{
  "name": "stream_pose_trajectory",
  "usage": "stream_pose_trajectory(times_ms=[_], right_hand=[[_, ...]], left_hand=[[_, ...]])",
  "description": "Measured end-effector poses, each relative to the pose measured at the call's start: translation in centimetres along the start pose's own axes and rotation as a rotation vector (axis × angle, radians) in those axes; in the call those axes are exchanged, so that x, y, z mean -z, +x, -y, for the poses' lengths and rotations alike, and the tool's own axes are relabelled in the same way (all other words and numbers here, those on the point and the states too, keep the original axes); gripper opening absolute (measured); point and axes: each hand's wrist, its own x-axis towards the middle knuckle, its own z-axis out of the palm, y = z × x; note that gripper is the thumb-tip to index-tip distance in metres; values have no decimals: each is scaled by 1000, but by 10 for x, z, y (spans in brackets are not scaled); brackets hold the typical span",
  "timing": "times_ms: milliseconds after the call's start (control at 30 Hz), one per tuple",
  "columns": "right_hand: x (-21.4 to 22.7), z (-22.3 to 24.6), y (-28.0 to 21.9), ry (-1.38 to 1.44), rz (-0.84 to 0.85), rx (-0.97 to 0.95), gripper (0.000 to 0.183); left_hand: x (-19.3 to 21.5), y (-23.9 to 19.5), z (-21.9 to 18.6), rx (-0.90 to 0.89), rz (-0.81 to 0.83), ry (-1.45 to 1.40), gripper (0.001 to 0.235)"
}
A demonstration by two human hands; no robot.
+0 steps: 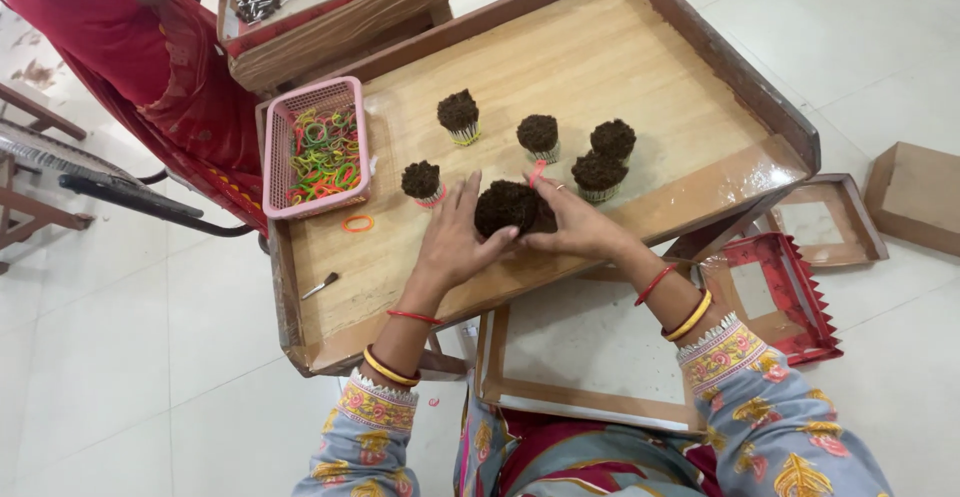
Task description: The recorder is placing rubber bands around small silver cups filled with a dark fibrous material.
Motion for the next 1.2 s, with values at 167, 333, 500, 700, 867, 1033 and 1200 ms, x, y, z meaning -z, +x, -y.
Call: stream_pose_trajectory(times_ms=[167,333,500,700,867,1033,1200], right_hand=[[-14,-54,-11,681,-168,-85,66],[10,0,-32,178,-313,-161,33],[-10,-12,-21,654,-238,-293,26],[-18,1,-6,936,-241,-377,21],[-27,7,12,856,-319,-166,14],[-21,25,37,1478,-253,-408,13],[-25,-30,27,1697,-383,-86,7]], left_hand=[[0,25,-63,221,124,178,87],[-11,30,-52,125,103,187,52],[8,12,-53,19,-168,-168,49],[7,3,-54,-5,-409,-294,49],[-19,2,-49,75,-561,-437,44],[-36,10,-35,461,-511,-1550,41],[-26,13,-18,624,-429,-1863,47]])
